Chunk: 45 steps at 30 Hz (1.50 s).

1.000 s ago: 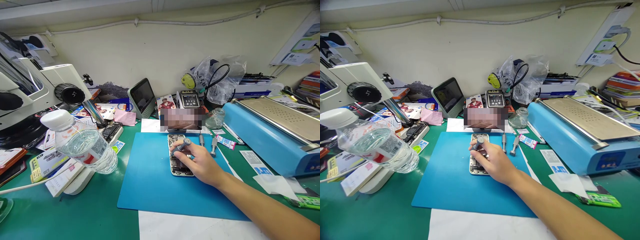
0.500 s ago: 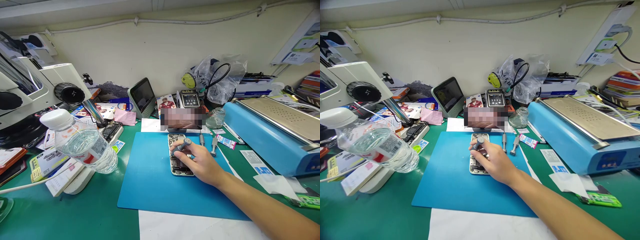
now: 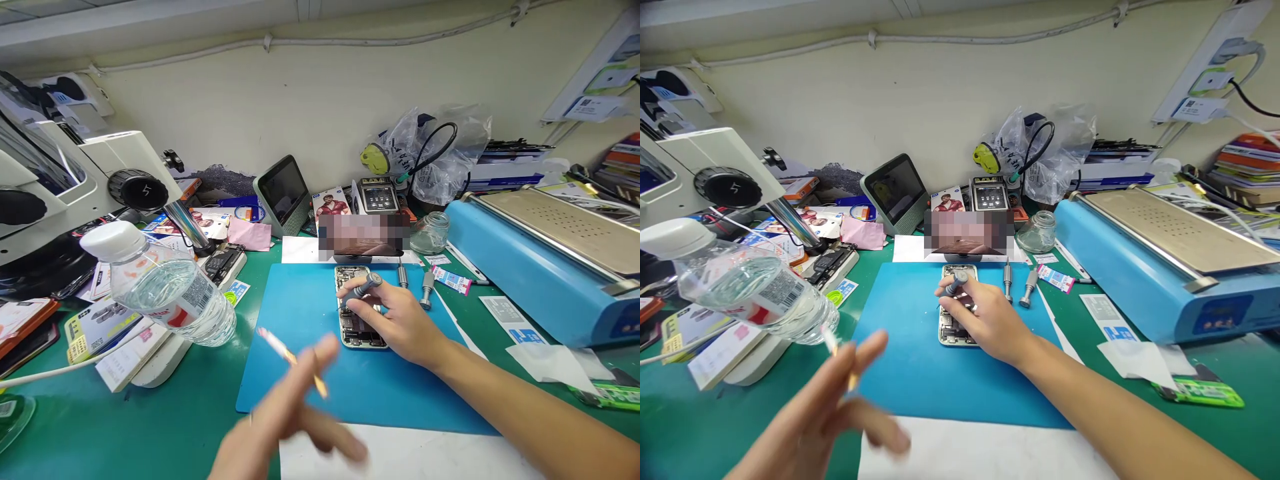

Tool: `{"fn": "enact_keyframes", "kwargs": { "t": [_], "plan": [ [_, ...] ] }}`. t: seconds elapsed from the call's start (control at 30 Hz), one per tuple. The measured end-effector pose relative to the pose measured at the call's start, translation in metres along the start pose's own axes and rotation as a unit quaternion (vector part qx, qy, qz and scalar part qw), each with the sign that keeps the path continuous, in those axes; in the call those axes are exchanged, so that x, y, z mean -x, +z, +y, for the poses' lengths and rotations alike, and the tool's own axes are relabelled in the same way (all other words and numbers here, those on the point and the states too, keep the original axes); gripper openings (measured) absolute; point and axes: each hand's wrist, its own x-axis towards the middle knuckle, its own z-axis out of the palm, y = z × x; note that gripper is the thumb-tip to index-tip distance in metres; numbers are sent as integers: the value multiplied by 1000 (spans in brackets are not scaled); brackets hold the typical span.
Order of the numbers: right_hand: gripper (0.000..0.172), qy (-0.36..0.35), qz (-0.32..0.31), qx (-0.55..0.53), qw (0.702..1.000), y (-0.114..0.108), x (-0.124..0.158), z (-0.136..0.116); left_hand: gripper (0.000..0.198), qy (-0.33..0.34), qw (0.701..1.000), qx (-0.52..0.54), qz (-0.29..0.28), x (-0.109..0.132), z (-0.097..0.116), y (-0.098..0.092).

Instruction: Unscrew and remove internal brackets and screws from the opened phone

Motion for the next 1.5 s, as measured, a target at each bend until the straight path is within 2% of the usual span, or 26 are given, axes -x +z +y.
{"fn": "enact_keyframes", "kwargs": {
  "t": [0.13, 0.23, 0.33, 0.47, 0.63, 0.87, 1.13, 1.37, 1.5],
  "plan": [
    [23, 22, 14, -18, 999, 1, -2, 1, 83, 27, 997, -5, 73, -53, -17, 3],
    [25, 46, 29, -39, 998, 2, -3, 1, 92, 54, 996, -40, 62, -95, -39, 11],
    [25, 63, 47, -61, 995, 3, -4, 3, 96, 82, 994, -24, 63, -117, -57, 18],
    [26, 62, 84, -99, 990, 4, -8, 7, 93, 98, 993, 17, 69, -120, -67, 19],
    [27, 61, 108, -127, 984, 5, -13, 9, 93, 79, 996, 39, 25, -119, -69, 17],
    [26, 72, 111, -140, 981, 7, -14, 10, 91, 61, 998, 31, 0, -121, -72, 19],
    [21, 70, 92, -132, 984, 8, -13, 11, 87, 75, 996, 36, -13, -124, -73, 20],
    [24, 80, 89, -151, 981, 7, -14, 8, 86, 79, 996, 39, -13, -123, -74, 20],
    [23, 68, 104, -121, 985, 6, -13, 8, 85, 46, 999, 20, -4, -124, -74, 17]
  ]
}}
